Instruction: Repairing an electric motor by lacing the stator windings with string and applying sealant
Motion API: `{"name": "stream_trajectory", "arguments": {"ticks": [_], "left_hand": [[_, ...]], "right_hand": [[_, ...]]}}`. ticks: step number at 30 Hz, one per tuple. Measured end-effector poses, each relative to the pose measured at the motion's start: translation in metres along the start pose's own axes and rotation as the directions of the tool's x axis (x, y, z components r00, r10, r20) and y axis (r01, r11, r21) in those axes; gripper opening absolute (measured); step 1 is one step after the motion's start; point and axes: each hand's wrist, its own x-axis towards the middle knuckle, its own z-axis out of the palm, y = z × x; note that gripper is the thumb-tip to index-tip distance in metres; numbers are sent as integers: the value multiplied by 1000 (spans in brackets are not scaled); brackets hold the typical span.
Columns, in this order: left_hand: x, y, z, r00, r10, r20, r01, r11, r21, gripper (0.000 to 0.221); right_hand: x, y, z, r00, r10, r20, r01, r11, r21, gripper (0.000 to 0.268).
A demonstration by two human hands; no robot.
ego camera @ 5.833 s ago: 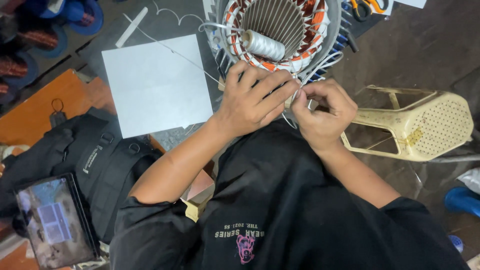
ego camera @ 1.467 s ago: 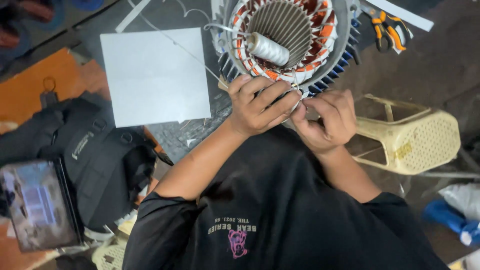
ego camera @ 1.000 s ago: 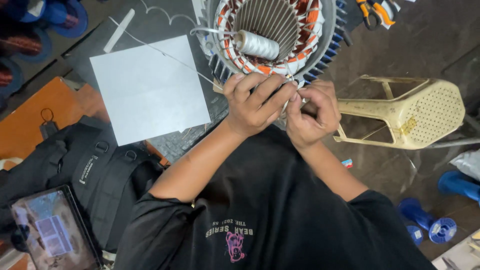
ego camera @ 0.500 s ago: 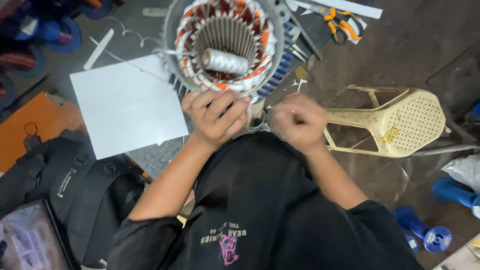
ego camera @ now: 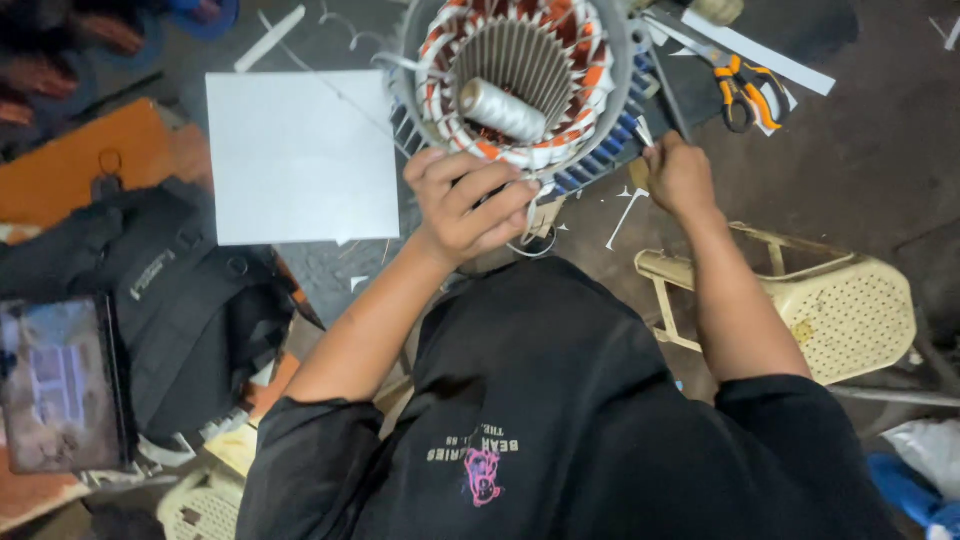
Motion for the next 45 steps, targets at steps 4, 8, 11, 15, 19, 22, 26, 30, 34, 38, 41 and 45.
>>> {"name": "stream_trajectory", "arguments": {"ticks": [4,8,11,15,19,22,26,30,34,38,41,45], "left_hand": [[13,3,-4,999,-39,12,39,999,19,27],[37,5,-11,995,96,-2,-96,991,93,22],[40,5,-11,996,86,13,-87,991,99,21],[37,6,-14,995,78,54,-83,992,98,16],[37,7,-14,994,83,64,-90,989,117,24],[38,5,-15,995,84,56,-89,991,102,20],[33,3,-14,994,83,70,-90,991,99,17],[34,3,-14,995,84,59,-90,991,101,16],[26,5,-14,992,84,96,-93,991,96,19],[6,8,-3,999,-47,10,47,999,25,15],[7,7,-4,999,-41,0,41,999,28,15],[8,8,-2,999,-51,-6,51,998,27,15]], "right_hand": [[-38,-23,-91,994,-37,107,19,985,169,27],[-79,-37,-181,996,74,50,-74,997,-2,37],[-102,-21,-198,974,-133,-182,165,971,175,44],[-112,-60,-165,859,391,-329,150,422,894,18],[-151,-97,-101,732,645,219,-254,-40,966,36],[-171,-158,-115,890,320,324,-267,-210,941,15],[-190,-167,-132,940,60,335,-326,-122,937,64],[-200,-157,-128,911,-199,360,-394,-172,903,44],[-172,-181,-161,878,11,479,-441,410,798,16],[-155,-177,-166,879,-160,450,-277,597,753,25],[-140,-193,-175,832,-276,481,-307,492,815,18],[-129,-211,-189,855,-298,424,-299,385,873,10]]}}
